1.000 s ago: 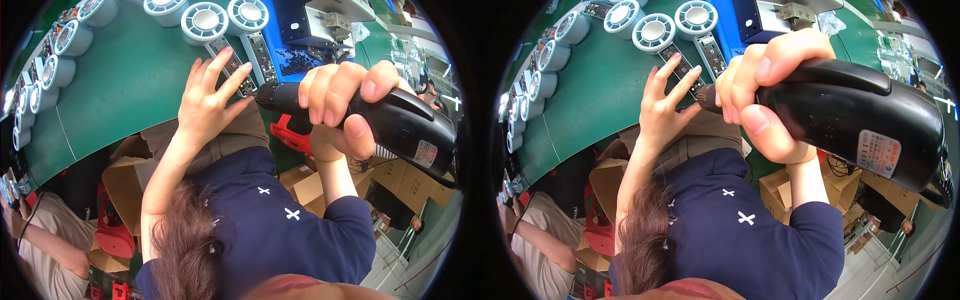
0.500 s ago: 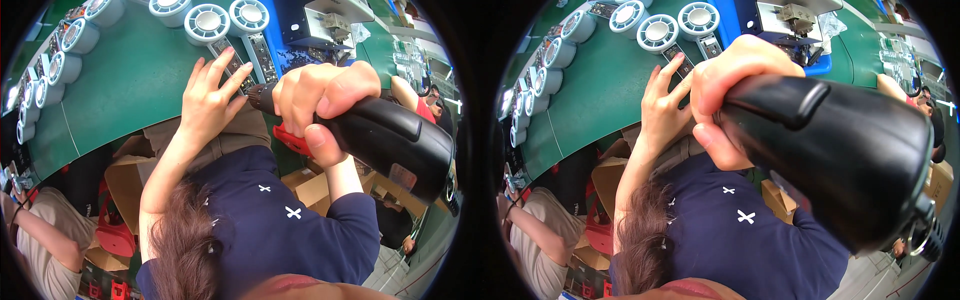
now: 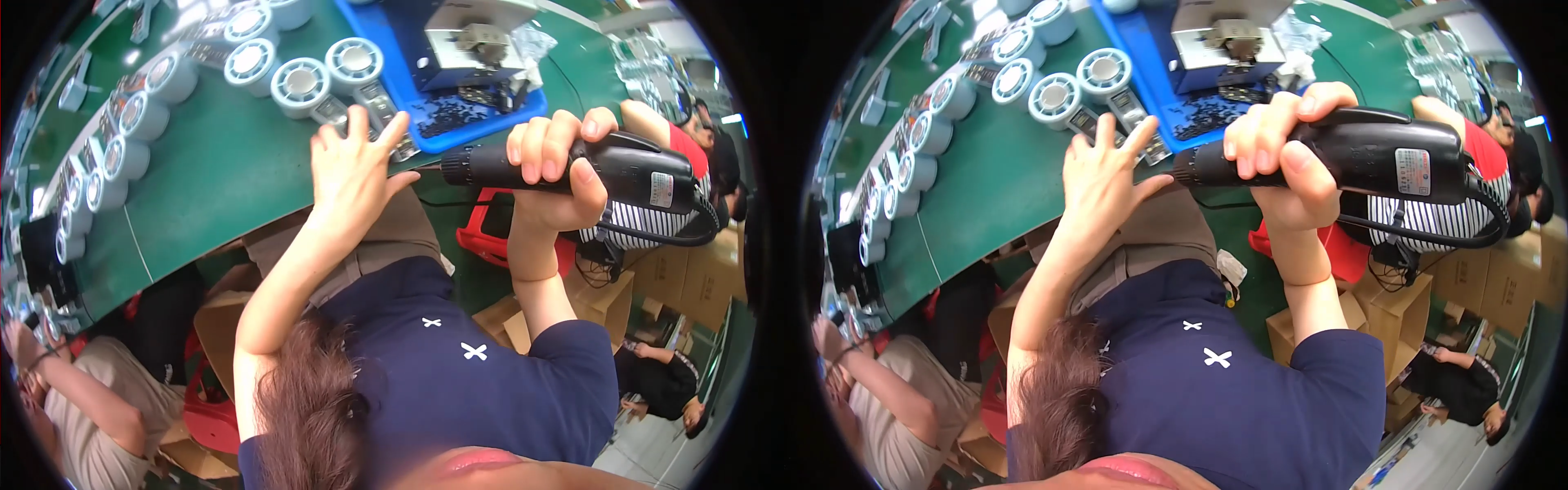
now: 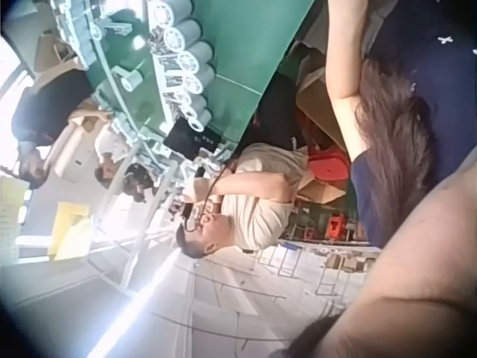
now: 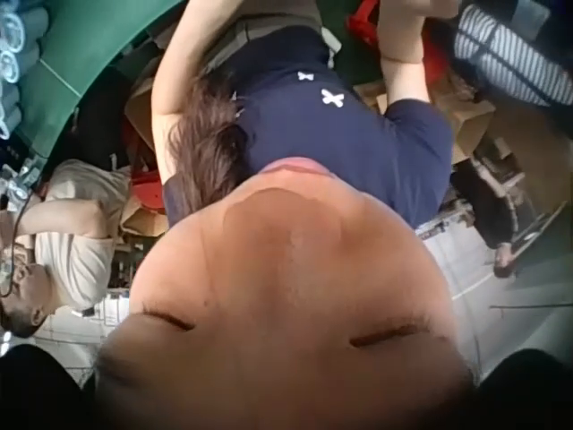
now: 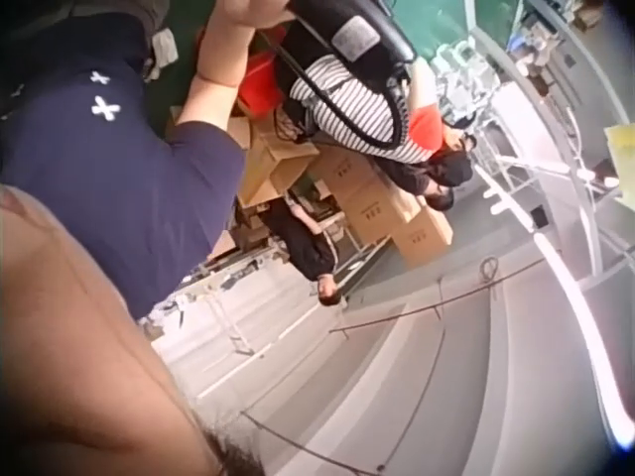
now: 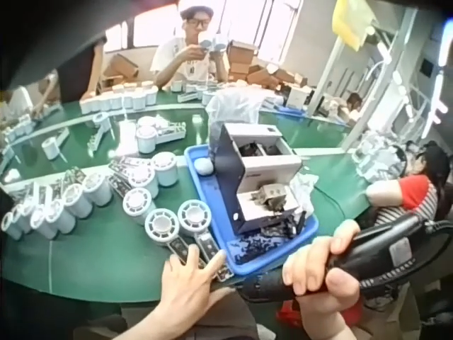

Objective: The person secures electronic components onto circuit boards using an electric screwdriver to fasten screws.

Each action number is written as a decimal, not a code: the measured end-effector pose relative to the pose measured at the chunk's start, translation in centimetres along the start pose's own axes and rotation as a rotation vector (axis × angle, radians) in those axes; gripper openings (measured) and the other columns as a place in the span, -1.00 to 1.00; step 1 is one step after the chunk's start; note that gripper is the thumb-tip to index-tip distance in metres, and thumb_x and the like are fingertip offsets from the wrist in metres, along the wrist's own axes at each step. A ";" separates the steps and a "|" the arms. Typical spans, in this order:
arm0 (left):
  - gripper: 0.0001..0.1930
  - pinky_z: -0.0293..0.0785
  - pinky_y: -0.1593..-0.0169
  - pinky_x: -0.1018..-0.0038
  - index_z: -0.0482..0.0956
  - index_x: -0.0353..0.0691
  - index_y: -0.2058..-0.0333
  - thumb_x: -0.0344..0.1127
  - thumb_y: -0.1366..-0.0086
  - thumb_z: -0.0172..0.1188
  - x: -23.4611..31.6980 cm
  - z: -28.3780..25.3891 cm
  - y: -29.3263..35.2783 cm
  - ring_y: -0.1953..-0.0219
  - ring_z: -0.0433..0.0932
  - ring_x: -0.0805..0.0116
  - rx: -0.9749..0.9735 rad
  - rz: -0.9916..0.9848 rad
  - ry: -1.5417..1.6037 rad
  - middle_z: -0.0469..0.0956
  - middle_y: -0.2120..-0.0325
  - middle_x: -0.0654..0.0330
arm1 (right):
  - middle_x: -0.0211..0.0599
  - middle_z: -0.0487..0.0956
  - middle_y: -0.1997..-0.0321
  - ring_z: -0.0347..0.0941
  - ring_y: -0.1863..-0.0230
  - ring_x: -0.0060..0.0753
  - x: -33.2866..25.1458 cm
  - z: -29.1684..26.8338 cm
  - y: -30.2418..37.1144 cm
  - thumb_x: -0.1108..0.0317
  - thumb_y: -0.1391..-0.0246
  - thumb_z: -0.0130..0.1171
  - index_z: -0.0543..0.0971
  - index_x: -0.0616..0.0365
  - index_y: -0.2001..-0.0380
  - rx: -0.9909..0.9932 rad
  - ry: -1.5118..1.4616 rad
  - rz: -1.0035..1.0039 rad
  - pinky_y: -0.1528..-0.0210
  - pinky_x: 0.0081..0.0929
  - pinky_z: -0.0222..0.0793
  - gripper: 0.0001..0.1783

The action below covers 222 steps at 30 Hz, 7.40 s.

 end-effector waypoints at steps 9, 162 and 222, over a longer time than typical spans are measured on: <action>-0.50 0.33 0.19 0.17 0.48 0.05 0.12 -0.29 0.17 0.26 2.6 3.5 2.0 0.32 0.34 0.03 0.298 0.014 0.521 0.39 0.19 0.05 | -0.39 0.40 0.56 0.32 0.56 -0.47 -13.2 -9.4 3.5 0.35 0.02 0.00 0.32 0.02 0.12 0.103 0.222 -0.282 0.38 -0.50 0.26 -0.66; -0.59 -0.01 -0.30 0.05 0.56 -0.17 0.18 -0.23 0.07 0.31 -2.0 4.6 0.5 -0.07 0.42 0.12 0.145 0.047 0.167 0.42 -0.02 -0.02 | -0.36 0.41 0.52 0.32 0.49 -0.41 8.0 -3.7 -7.9 0.32 -0.04 -0.14 0.43 0.02 0.04 -0.195 0.171 -0.011 0.28 -0.34 0.26 -0.62; -0.59 0.02 -0.29 0.03 0.55 -0.22 0.18 -0.21 0.05 0.30 -2.3 4.8 1.0 0.00 0.45 0.10 0.231 0.039 0.200 0.44 0.02 -0.05 | -0.46 0.41 0.65 0.39 0.59 -0.39 8.6 3.6 -9.2 0.26 0.05 -0.11 0.42 -0.02 0.35 0.347 0.304 -0.624 0.28 -0.26 0.39 -0.82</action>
Point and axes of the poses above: each hand's wrist, its own y-axis away from the middle knuckle, its own z-axis out of the palm, x = y × z, the point moved 2 cm from there along -y, towards the middle knuckle
